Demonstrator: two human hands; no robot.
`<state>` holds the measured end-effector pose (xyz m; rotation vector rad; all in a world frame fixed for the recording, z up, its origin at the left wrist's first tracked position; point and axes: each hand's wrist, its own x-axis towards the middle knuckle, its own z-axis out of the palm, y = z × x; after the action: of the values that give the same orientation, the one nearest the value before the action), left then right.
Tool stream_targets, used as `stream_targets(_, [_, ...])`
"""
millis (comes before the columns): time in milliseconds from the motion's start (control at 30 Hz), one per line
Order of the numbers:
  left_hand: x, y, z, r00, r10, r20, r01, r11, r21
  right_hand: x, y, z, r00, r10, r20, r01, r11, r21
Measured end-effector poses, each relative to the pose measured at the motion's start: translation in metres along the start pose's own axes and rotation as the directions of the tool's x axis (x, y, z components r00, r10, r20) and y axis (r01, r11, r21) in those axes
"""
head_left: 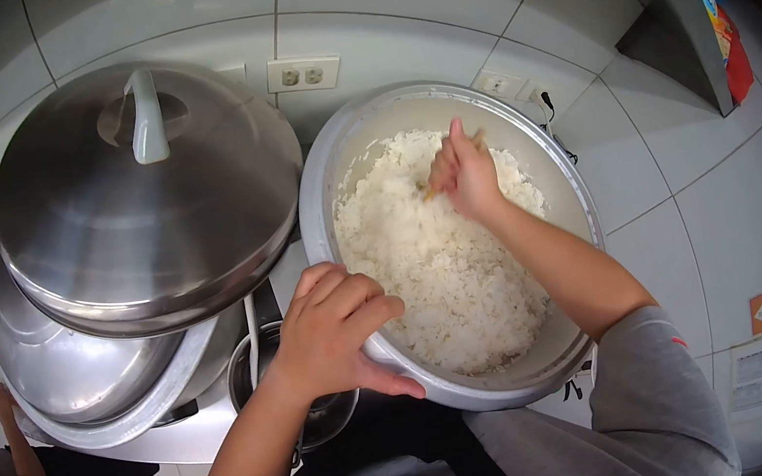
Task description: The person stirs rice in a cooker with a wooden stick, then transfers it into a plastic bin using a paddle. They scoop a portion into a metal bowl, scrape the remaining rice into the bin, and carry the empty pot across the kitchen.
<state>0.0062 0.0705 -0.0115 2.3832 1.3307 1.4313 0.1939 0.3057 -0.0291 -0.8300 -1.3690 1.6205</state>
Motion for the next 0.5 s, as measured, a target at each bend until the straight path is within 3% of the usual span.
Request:
stream_targets(67, [0.0, -0.001, -0.002, 1.0, -0.009, -0.01, 0.008, 0.999, -0.041, -0.055, -0.006, 0.023, 0.984, 0.153, 0.094, -0.153, 0.988, 0.002])
stream_targets(167, [-0.005, -0.008, -0.005, 0.999, -0.02, -0.039, 0.015, 0.991, -0.131, -0.1, -0.017, 0.018, 0.823, 0.414, 0.389, -0.477, 0.876, 0.075])
stream_targets(233, [-0.008, -0.011, -0.005, 0.997, -0.033, -0.063, 0.022, 0.983, -0.18, -0.06, -0.047, 0.002, 0.968, 0.221, 0.121, -0.227, 0.973, 0.04])
stream_targets(300, [-0.008, -0.012, -0.005, 0.995, -0.047, -0.086, 0.025, 0.971, -0.236, 0.01, -0.071, -0.027, 0.974, -0.223, 0.025, 0.222, 0.974, 0.054])
stream_targets(367, [-0.008, -0.012, -0.004, 0.996, -0.045, -0.083, 0.024, 0.972, -0.234, 0.067, -0.068, -0.055, 0.938, -0.303, -0.169, 0.33, 0.93, 0.161])
stream_targets(433, [-0.007, -0.013, -0.004, 0.996, -0.037, -0.086, 0.017, 0.975, -0.223, 0.087, -0.016, -0.037, 0.823, -0.297, -0.484, 0.357, 0.934, 0.034])
stream_targets(500, [-0.009, -0.013, -0.005, 0.995, -0.057, -0.087, 0.038, 0.978, -0.205, 0.065, 0.004, -0.003, 0.894, -0.292, -0.34, 0.282, 0.956, -0.082])
